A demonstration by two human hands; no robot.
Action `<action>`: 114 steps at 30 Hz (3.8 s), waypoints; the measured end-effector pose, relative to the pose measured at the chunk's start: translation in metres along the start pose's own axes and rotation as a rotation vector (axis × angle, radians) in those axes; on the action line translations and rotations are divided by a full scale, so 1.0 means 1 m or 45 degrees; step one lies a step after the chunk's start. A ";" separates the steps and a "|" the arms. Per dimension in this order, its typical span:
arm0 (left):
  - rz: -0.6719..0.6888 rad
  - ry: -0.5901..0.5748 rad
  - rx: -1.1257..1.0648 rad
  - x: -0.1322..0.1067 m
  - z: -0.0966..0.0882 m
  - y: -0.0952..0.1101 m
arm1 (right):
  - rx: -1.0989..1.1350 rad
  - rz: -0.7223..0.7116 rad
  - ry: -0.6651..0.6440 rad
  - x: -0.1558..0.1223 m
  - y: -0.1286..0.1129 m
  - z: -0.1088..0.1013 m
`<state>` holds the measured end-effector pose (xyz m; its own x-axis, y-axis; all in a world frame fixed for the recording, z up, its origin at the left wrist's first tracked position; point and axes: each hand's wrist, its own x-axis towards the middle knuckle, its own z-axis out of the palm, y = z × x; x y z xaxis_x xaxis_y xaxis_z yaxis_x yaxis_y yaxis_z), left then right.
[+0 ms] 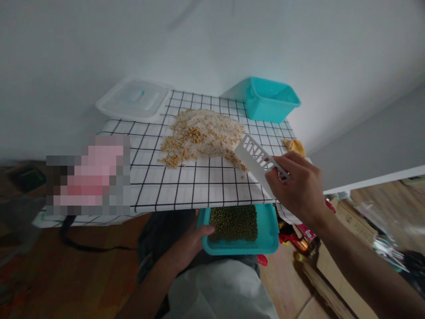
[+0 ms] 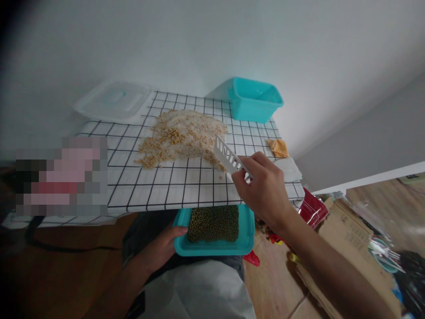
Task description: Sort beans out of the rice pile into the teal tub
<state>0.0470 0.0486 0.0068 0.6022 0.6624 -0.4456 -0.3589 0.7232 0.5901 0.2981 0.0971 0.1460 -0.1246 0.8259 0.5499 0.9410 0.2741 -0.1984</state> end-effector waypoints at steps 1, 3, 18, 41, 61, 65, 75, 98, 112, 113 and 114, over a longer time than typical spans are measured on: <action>0.011 -0.009 0.004 0.000 -0.001 0.000 | 0.005 -0.001 -0.006 -0.001 0.000 -0.003; 0.028 -0.022 0.006 0.002 -0.004 -0.001 | 0.006 -0.003 -0.008 -0.004 0.003 -0.010; 0.010 -0.023 -0.062 0.007 -0.007 -0.003 | 0.032 -0.030 -0.099 -0.029 0.020 -0.030; -0.019 0.030 -0.047 0.006 -0.016 -0.006 | 0.197 -0.090 -0.145 -0.047 0.004 -0.040; -0.007 0.002 -0.040 0.003 -0.009 -0.003 | 0.245 -0.152 -0.168 -0.059 -0.002 -0.037; 0.002 0.027 -0.018 0.003 -0.009 -0.002 | 0.274 -0.181 -0.197 -0.061 -0.005 -0.038; -0.009 -0.018 -0.070 0.004 -0.008 -0.002 | 0.236 -0.165 -0.168 -0.060 -0.001 -0.034; 0.007 -0.014 -0.010 0.002 -0.008 0.001 | 0.243 -0.422 -0.375 -0.054 0.001 -0.031; 0.032 -0.054 -0.030 -0.001 -0.016 -0.002 | 0.437 -0.365 -0.317 -0.001 0.033 -0.001; 0.039 -0.050 -0.027 -0.002 -0.016 -0.002 | 0.440 -0.369 -0.290 0.009 0.038 0.005; 0.039 -0.042 -0.024 -0.003 -0.015 -0.002 | 0.439 -0.367 -0.269 0.019 0.043 0.011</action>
<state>0.0347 0.0481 -0.0033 0.6138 0.6779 -0.4046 -0.3911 0.7063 0.5901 0.3323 0.1303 0.1392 -0.4592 0.7645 0.4525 0.7043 0.6237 -0.3389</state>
